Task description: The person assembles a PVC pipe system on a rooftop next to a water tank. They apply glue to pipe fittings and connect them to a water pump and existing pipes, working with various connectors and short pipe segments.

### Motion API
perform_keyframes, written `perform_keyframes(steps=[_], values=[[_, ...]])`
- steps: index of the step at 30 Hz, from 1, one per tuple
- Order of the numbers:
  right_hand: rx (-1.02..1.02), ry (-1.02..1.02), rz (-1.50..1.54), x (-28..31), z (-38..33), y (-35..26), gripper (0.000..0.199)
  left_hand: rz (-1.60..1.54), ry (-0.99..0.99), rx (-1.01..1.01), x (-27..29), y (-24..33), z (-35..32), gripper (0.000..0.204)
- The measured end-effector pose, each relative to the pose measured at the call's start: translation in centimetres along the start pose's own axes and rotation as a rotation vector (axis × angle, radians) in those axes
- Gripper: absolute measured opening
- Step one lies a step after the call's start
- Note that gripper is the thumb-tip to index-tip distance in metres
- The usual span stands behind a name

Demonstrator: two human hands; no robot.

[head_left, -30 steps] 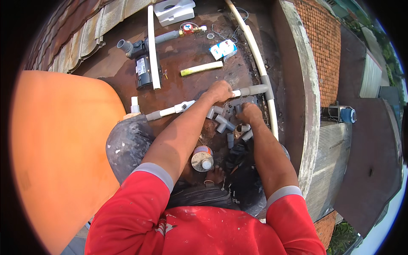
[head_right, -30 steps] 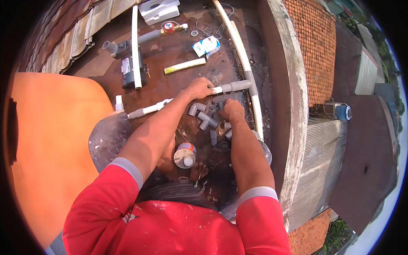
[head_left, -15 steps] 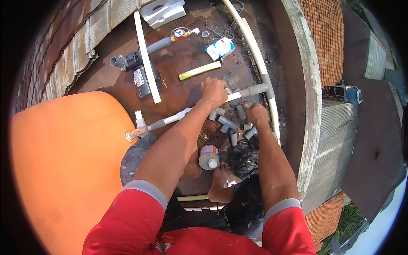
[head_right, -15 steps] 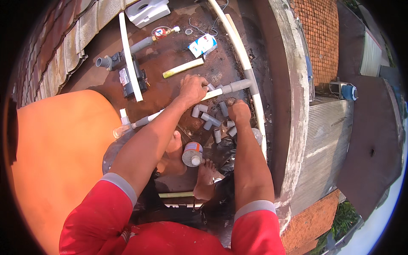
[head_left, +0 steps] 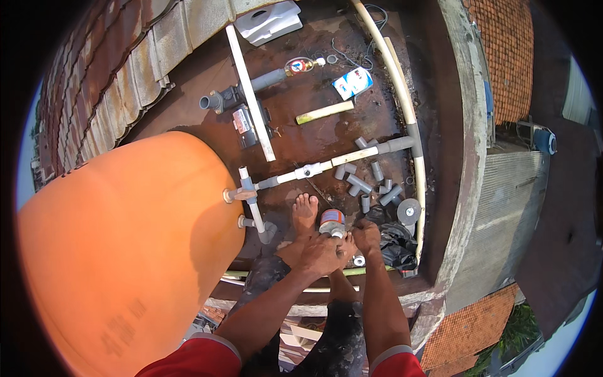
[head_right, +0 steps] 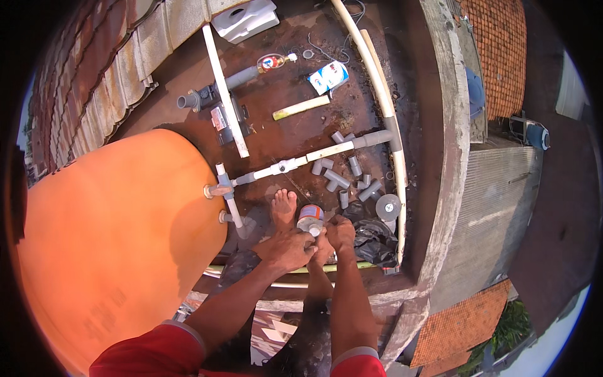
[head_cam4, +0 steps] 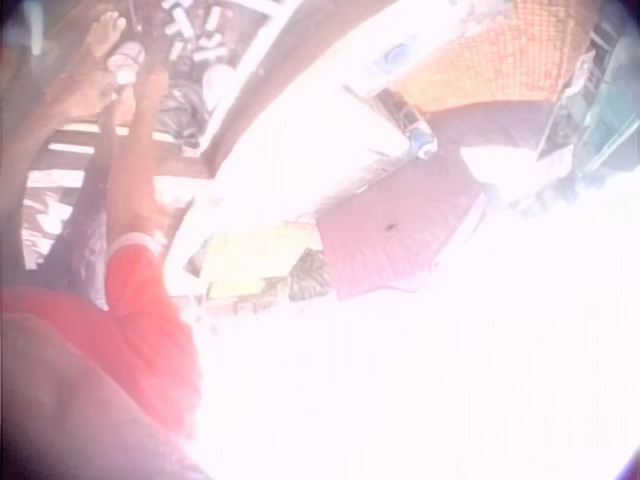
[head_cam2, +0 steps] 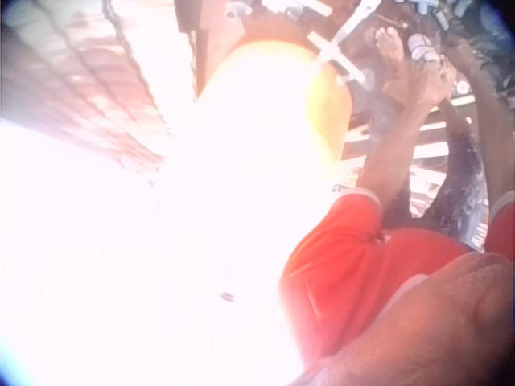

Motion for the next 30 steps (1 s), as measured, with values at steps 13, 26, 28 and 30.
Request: perform_keyframes(steps=[13,26,28,30], values=[[-0.322,0.257,0.411,-1.5,-1.6,8.9,0.023,0.172,-0.138,-0.067,-8.0,-1.9,-0.2,0.048],[-0.080,0.318,0.528,-3.1,1.1,10.2,0.020,0.175,-0.218,0.060,-12.4,-5.2,1.0,0.040],[-0.037,0.273,0.616,-3.2,1.6,9.9,0.018,0.165,-0.245,0.085,-12.7,-5.7,1.1,0.039],[0.003,0.264,0.660,-2.2,1.2,6.9,0.014,0.128,-0.251,0.116,-12.7,-6.0,1.2,0.037]])
Point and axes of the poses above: each hand's wrist, its own z-axis towards the middle knuckle, its own x-axis out of the back of the hand, y = z × x, the point moved 9 cm from there along z, towards the middle knuckle, and after that the axes turned 8 degrees about -y, right-handed, at the moved point
